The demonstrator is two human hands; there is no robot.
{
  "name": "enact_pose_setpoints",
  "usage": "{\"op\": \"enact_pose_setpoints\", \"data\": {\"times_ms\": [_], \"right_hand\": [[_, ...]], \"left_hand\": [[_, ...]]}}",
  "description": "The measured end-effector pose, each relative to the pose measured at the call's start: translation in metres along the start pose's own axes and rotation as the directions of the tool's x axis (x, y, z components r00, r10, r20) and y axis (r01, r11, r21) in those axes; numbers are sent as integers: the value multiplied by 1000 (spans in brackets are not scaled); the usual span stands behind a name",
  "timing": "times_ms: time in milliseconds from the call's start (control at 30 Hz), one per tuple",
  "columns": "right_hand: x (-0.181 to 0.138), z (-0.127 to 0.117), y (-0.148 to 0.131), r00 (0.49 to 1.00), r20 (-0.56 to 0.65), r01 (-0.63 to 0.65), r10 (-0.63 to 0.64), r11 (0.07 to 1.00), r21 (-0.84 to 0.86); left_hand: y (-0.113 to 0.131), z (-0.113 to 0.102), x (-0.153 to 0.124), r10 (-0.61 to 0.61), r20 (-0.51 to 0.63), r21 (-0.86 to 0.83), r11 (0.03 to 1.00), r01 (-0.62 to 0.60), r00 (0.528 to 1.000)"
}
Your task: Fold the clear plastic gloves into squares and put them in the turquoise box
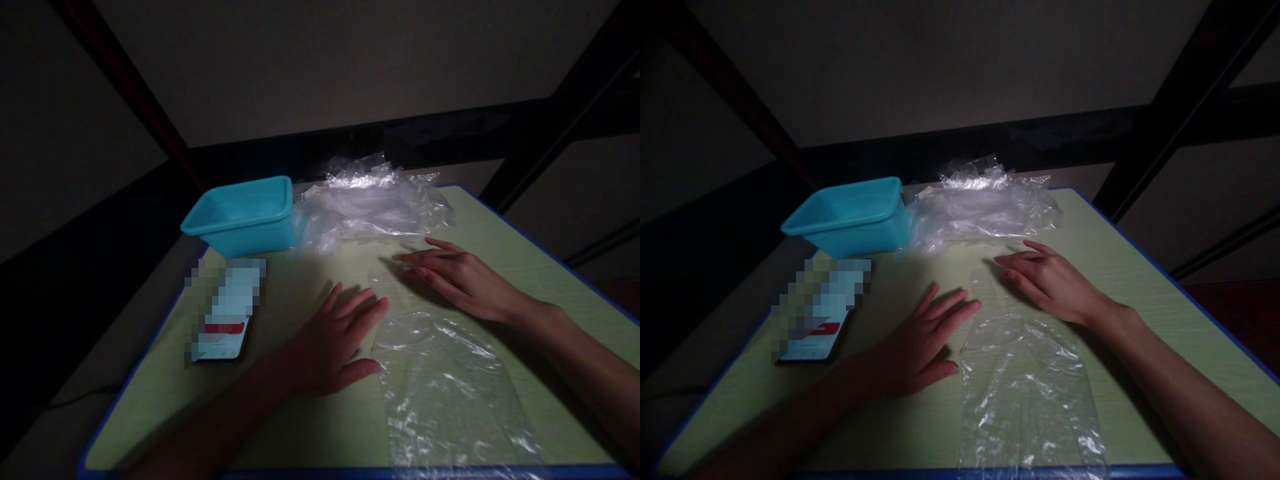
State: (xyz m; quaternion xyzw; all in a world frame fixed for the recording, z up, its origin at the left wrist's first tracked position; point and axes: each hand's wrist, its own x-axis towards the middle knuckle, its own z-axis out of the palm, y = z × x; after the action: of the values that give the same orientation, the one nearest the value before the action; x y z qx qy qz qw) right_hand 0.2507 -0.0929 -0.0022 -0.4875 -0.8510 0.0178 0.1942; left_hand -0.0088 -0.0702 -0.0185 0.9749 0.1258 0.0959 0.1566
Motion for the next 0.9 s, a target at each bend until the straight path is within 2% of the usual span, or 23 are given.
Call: {"op": "enact_pose_setpoints", "data": {"times_ms": [100, 233, 467, 533, 633, 733, 900], "right_hand": [[-1, 0, -2, 1000, -12, 11, -12, 1000, -10], [-3, 0, -1, 1000, -28, -3, 2, 1000, -12], [-2, -1, 3, 1000, -4, -18, 18, 1000, -12], [-1, -1, 2, 1000, 0, -11, 11, 1000, -9], [-1, -1, 1, 1000, -9, 17, -17, 1000, 5], [-1, 0, 0, 998, -1, 64, -64, 998, 28], [0, 6, 3, 990, 63, 118, -124, 990, 79]], "left_hand": [[1, 1, 2, -23, 22, 18, 1000, 23, 999], [-2, 0, -2, -64, -19, 39, 997, 65, 998], [-18, -3, -11, -157, -198, 61, 983, 172, 968], [-19, -4, -12, -150, -266, 82, 981, 178, 952], [-18, -3, -11, -35, -347, 109, 991, 78, 937], [-17, -1, -10, 85, -330, 107, 993, -52, 940], [-17, -1, -10, 97, -318, 90, 993, -72, 943]]}}
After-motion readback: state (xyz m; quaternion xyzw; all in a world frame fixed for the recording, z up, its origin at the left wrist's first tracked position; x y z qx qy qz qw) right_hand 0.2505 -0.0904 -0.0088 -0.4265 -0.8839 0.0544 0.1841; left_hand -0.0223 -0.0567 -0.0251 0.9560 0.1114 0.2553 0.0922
